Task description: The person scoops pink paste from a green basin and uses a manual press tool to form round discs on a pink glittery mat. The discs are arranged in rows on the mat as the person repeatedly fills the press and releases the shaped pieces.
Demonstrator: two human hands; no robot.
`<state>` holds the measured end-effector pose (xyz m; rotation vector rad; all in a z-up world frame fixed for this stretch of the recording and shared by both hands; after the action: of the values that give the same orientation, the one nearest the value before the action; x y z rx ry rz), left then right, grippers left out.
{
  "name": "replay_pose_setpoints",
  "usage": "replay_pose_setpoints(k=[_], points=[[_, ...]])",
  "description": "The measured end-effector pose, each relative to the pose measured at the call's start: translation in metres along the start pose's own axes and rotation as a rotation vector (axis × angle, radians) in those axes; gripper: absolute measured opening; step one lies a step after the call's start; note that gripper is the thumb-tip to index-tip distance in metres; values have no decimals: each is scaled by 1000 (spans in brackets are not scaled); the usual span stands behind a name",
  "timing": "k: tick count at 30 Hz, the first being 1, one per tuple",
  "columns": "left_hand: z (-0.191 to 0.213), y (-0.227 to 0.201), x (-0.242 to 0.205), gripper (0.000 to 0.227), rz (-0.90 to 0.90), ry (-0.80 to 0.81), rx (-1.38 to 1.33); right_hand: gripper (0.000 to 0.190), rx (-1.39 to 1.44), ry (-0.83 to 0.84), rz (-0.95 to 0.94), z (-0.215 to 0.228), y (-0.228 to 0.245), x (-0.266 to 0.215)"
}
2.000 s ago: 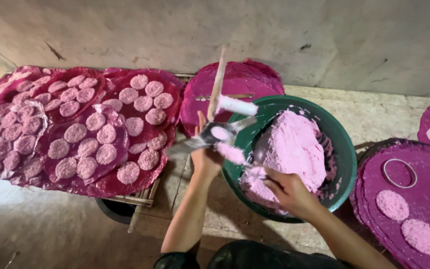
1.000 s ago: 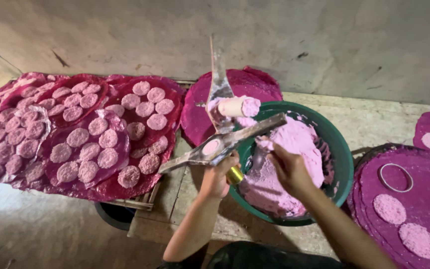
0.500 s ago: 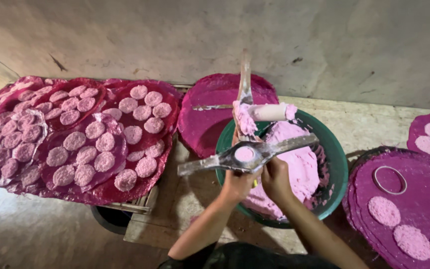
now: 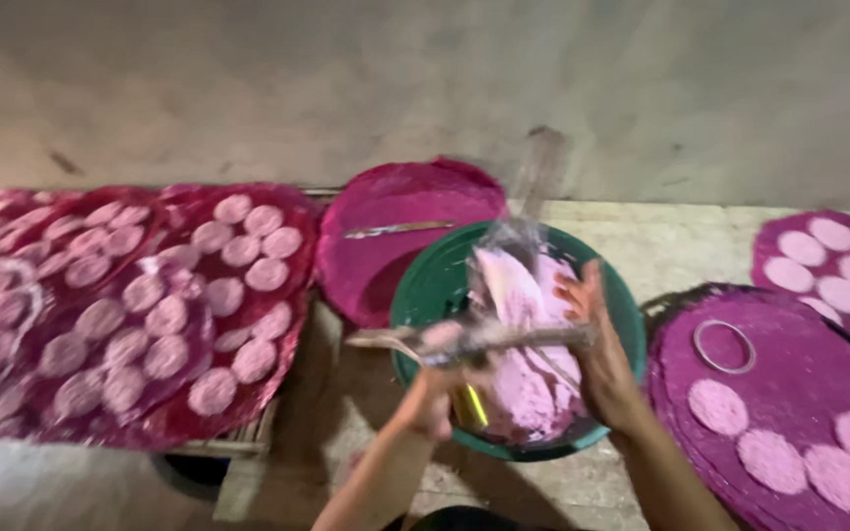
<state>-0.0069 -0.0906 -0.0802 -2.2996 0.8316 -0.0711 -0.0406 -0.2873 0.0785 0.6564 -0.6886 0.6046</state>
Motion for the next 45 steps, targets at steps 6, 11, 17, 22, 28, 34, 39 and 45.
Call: replay_pose_setpoints(k=[6,11,17,22,28,34,39,45], points=[[-79,57,-14,53,306,411,309,89,1584,-411,-477,33,4,2],[-110,6,-13,46,7,385,1207,52,810,-33,-261,85,39,-2],[-165,23,-28,47,-35,597,1499,47,160,152,304,108,96,-39],[-189,48,-24,48,-56,658,1537,41,114,171,152,110,86,-52],[-205,47,14,50,28,431,1395,91,552,327,-165,145,19,-76],[-257,89,71,52,-222,117,1345,97,1130,611,-844,169,-81,-242],[-283,172,167,64,-742,115,1519,90,501,244,-1012,251,-167,-394],[-190,229,301,50,-227,-417,1885,97,612,-300,-942,350,-193,-459]])
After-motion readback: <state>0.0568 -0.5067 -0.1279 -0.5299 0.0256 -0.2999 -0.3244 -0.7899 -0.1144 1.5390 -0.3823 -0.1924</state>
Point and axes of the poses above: each hand's wrist, its own x-axis towards the middle knuckle, its own z-axis out of the back of the hand, y = z × x, the point moved 7 cm from there along x, towards the middle knuckle, and after that the axes turned 7 degrees about z, right-handed, at the moved point
